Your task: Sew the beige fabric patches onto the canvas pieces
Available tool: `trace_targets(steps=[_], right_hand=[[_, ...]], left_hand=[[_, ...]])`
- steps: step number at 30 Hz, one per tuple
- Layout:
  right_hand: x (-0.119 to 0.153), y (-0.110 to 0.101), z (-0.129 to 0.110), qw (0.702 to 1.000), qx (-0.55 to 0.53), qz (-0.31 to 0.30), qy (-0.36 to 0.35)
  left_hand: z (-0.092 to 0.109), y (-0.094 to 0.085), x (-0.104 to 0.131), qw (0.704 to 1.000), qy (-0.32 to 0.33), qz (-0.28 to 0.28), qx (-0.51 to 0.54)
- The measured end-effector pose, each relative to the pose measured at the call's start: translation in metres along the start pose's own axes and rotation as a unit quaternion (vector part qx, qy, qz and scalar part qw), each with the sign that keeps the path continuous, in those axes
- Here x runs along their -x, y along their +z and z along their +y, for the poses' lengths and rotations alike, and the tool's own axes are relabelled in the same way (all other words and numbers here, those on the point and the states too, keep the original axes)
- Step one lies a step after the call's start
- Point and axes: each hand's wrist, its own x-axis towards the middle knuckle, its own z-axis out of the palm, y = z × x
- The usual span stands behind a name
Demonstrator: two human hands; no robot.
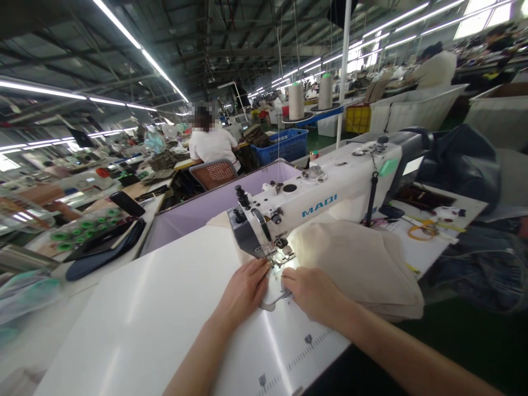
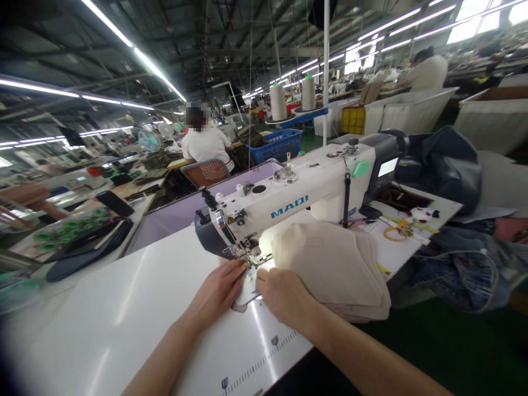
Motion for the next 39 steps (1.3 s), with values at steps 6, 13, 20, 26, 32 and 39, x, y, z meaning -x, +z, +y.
trace_targets(steps=[6,13,20,26,32,39], right_hand=[[0.002,-0.004,-0.003,1.0,-0.015,-0.012,0.021],[0.013,-0.003,-0.003,0.997,-0.062,0.015,0.044],[0.021,-0.001,-0.005,0.997,-0.067,-0.006,0.025],[0.023,-0.002,-0.004,0.998,-0.064,-0.012,0.006],[0.022,0.004,-0.001,0.999,-0.039,-0.001,-0.009],[0.014,-0.002,0.001,1.0,-0.026,-0.012,-0.013]], left_hand=[[0.003,0.004,0.005,0.998,-0.049,0.012,-0.024],[0.051,-0.006,0.014,0.998,-0.048,-0.03,-0.033],[0.067,0.003,0.031,0.998,-0.004,-0.018,-0.061],[0.067,0.004,0.037,0.996,0.02,-0.004,-0.092],[0.067,0.004,0.039,0.997,0.018,-0.001,-0.081],[0.058,0.0,0.031,0.997,0.021,-0.017,-0.076]])
